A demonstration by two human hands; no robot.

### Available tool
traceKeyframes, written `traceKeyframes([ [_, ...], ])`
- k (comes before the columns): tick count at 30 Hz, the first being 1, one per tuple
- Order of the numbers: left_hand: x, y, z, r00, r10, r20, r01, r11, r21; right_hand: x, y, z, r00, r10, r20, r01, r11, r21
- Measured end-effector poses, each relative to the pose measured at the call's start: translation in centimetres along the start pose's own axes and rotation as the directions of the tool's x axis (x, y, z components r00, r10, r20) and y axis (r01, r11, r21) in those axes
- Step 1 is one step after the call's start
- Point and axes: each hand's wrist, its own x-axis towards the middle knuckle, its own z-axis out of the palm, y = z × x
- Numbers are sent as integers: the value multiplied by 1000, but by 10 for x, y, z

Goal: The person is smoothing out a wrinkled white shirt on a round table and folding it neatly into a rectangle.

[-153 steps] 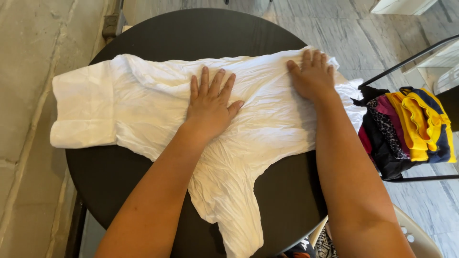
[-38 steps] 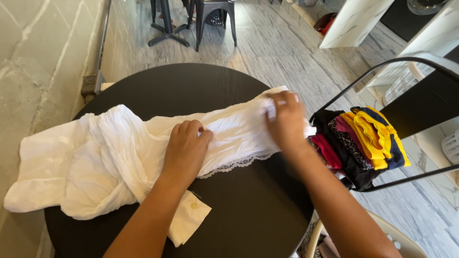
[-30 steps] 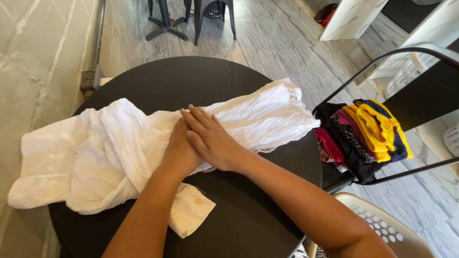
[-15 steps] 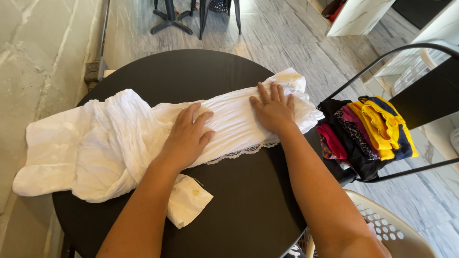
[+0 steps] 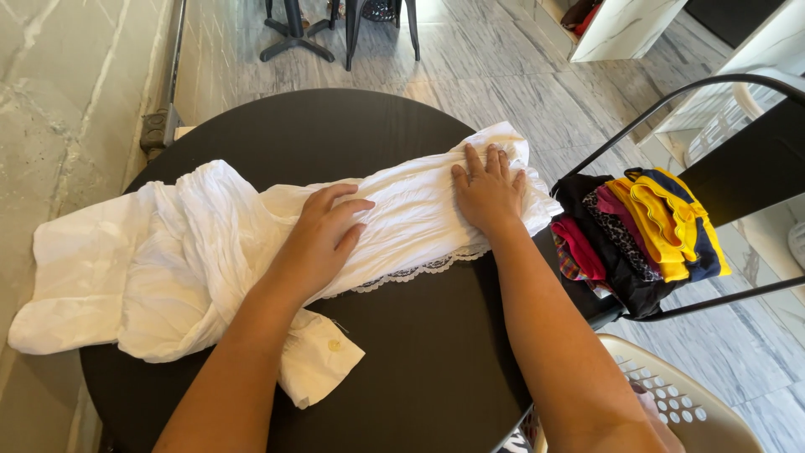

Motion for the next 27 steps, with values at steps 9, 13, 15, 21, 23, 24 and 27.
traceKeyframes([
  [9,-9,-34,-17,992,14,-123,35,922,385,16,19,5,998,25,-64,-20,997,73],
  [13,-10,0,-51,964,-261,38,250,950,185,31,37,15,988,69,-136,-44,984,175],
  [15,-10,3,-54,972,-231,31,221,957,190,40,42,29,818,23,-575,107,976,190],
  [21,-6,-25,-30,987,-158,-6,153,946,287,-37,-51,-6,421,-525,-740,776,630,-5],
  [23,-3,-31,-26,991,-129,-24,130,941,313,-63,-80,8,471,-625,-622,784,620,-30],
  [24,-4,-34,-22,994,-98,-40,106,935,338,-77,-93,16,511,-708,-488,792,608,-54],
  [27,-1,-34,-2,974,94,-206,-12,929,369,-93,-101,32,705,-709,15,708,704,-48],
])
